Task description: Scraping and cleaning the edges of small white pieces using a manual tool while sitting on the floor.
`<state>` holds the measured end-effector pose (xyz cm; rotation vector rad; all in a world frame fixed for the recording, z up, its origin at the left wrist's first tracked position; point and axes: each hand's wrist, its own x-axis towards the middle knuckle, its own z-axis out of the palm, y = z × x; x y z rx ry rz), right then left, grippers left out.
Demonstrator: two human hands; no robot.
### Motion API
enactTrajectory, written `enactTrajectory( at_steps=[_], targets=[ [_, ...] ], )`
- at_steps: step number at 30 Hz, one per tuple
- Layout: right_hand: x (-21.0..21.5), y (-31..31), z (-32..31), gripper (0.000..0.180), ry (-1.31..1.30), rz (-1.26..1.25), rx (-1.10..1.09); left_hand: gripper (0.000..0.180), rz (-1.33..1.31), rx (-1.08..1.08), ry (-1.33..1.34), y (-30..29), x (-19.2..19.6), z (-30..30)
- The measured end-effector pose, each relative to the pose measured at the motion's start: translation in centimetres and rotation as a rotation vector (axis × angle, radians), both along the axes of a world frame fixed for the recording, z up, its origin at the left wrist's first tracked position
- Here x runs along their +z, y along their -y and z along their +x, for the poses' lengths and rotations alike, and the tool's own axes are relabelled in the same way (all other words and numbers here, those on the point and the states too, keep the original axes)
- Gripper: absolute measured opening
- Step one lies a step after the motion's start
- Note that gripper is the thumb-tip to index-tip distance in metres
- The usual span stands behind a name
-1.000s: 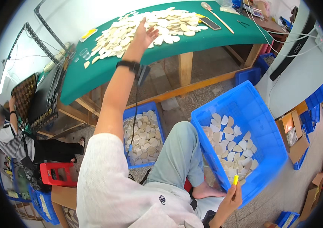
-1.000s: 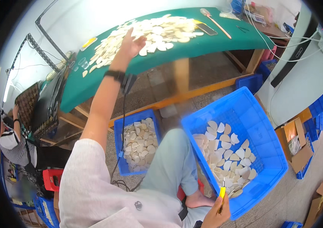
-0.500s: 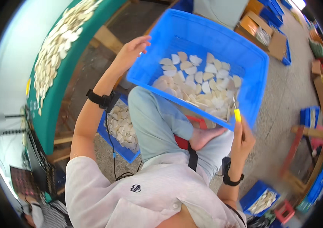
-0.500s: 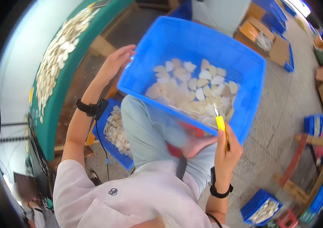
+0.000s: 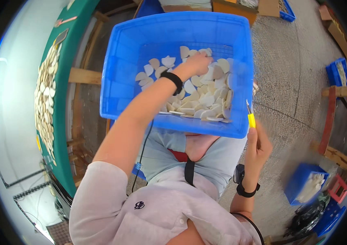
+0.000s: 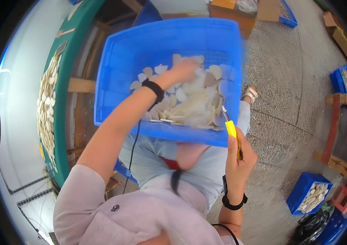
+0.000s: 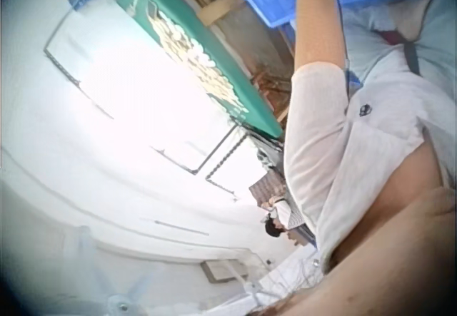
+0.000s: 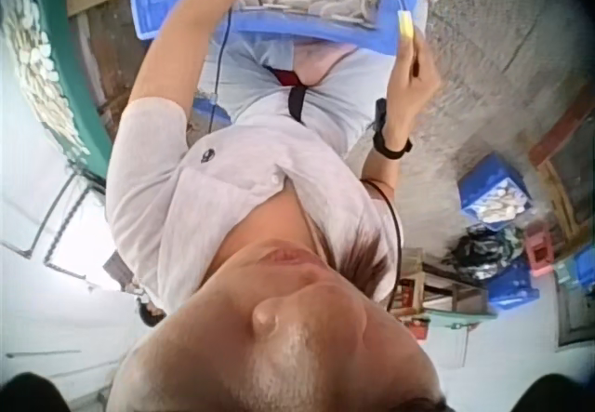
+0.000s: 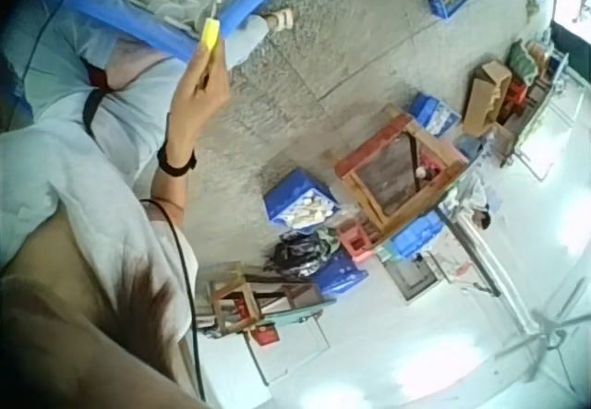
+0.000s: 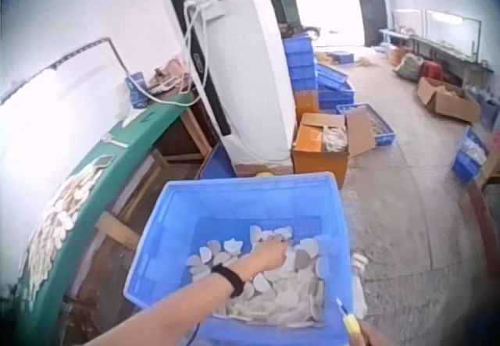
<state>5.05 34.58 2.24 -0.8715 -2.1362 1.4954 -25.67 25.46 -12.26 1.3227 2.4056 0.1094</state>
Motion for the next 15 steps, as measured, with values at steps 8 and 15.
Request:
enactTrajectory(
  at_steps=[8,15],
  targets=[
    [-2.0,-2.8,0.1,0.024,-0.001,-0.046,-0.099,0.043,0.028,-0.082,-0.172,-2.2,-7.3,5.1],
    [-1.2,-1.9,-1.1,0.029,-0.133,-0.087,-0.037,0.036,0.043,0.263,0.404,1.3,3.1,3.7]
  ],
)
